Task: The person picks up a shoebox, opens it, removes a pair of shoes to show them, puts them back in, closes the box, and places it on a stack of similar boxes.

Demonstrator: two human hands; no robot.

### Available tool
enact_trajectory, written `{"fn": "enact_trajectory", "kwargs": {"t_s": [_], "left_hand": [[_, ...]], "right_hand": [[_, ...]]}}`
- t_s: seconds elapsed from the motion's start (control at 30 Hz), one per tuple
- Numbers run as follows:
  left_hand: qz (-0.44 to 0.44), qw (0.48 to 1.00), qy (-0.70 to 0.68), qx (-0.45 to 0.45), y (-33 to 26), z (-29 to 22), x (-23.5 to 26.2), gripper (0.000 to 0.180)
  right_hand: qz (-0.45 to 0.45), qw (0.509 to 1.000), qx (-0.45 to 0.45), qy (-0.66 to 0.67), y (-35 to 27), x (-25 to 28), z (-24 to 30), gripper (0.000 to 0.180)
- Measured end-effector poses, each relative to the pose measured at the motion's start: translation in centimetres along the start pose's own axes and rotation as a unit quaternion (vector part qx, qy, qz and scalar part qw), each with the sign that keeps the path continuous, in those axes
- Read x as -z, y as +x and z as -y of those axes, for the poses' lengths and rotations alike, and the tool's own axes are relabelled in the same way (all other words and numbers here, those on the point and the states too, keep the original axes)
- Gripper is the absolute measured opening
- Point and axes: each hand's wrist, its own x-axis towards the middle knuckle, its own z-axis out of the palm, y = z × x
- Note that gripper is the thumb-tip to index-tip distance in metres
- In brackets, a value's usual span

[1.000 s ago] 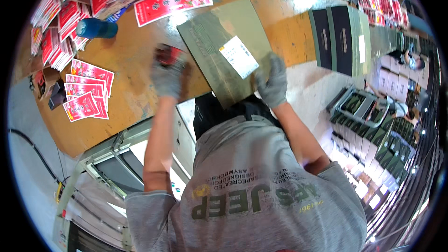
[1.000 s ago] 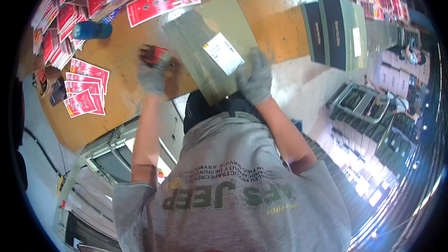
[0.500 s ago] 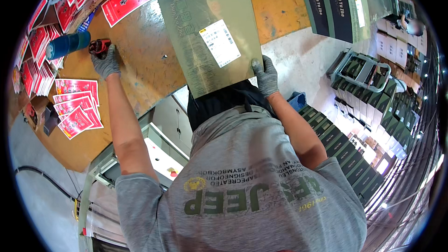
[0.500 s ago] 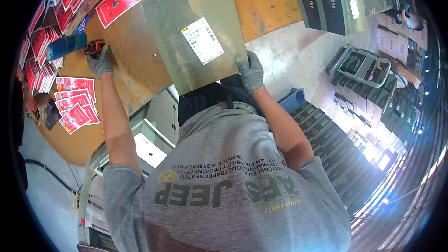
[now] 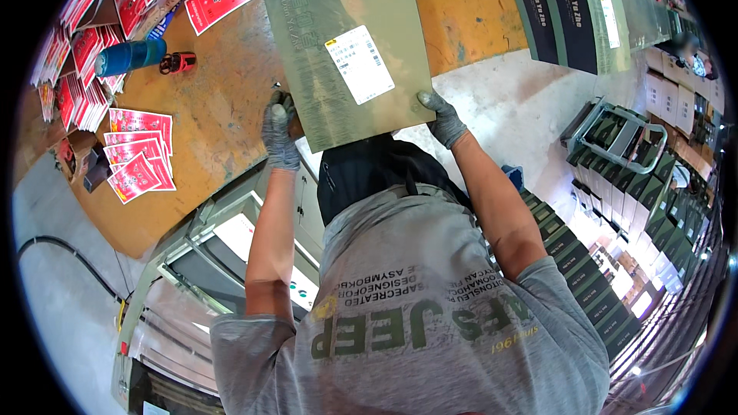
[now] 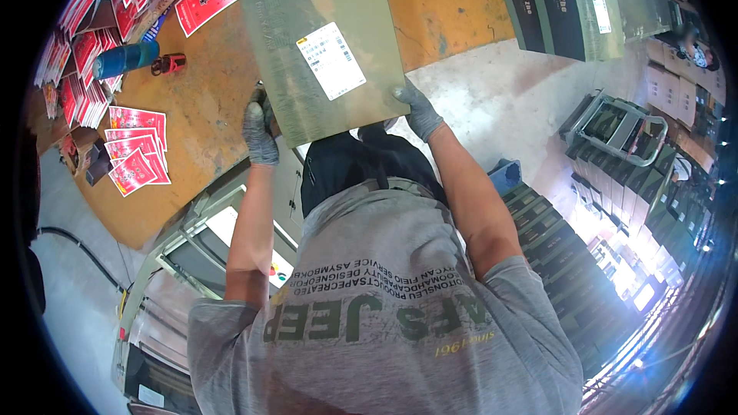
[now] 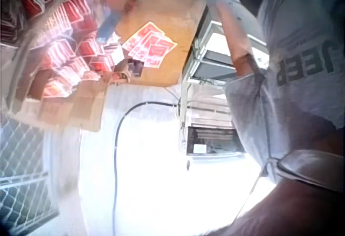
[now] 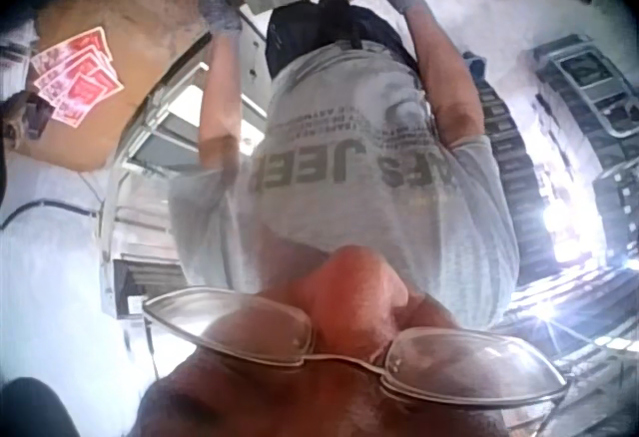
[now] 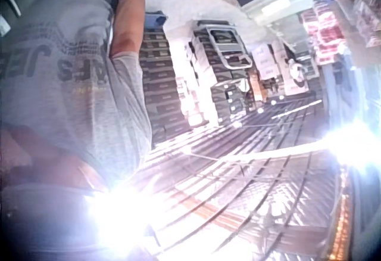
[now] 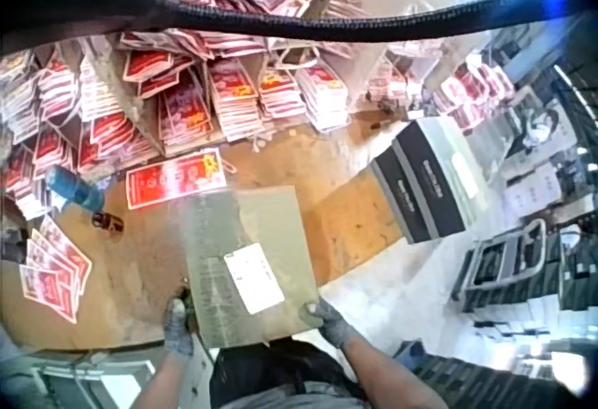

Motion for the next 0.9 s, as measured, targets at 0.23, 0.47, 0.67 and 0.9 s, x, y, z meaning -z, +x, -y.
{"fn": "enact_trajectory", "kwargs": {"t_s": [0.23, 0.47, 0.67, 0.9], "left_hand": [[0.064, 0.996, -0.033, 0.054, -2.9, -0.2, -3.3, 0.078], [0.175, 0.952, -0.040, 0.247, -3.7, 2.0, 1.1, 0.072], [0.392, 0.861, 0.066, 0.316, -11.3, -1.8, -11.9, 0.088], [0.474, 0.788, 0.145, 0.366, -16.7, -1.5, -22.4, 0.087]], "right_hand": [[0.093, 0.994, 0.015, -0.046, -1.2, -0.3, 2.1, 0.081], [0.071, 0.986, 0.089, 0.123, -9.2, 1.6, 1.7, 0.081], [0.024, 0.978, 0.166, 0.127, -17.6, 7.5, -0.2, 0.084], [-0.169, 0.950, 0.257, 0.055, -26.1, 10.6, -6.7, 0.097]]}}
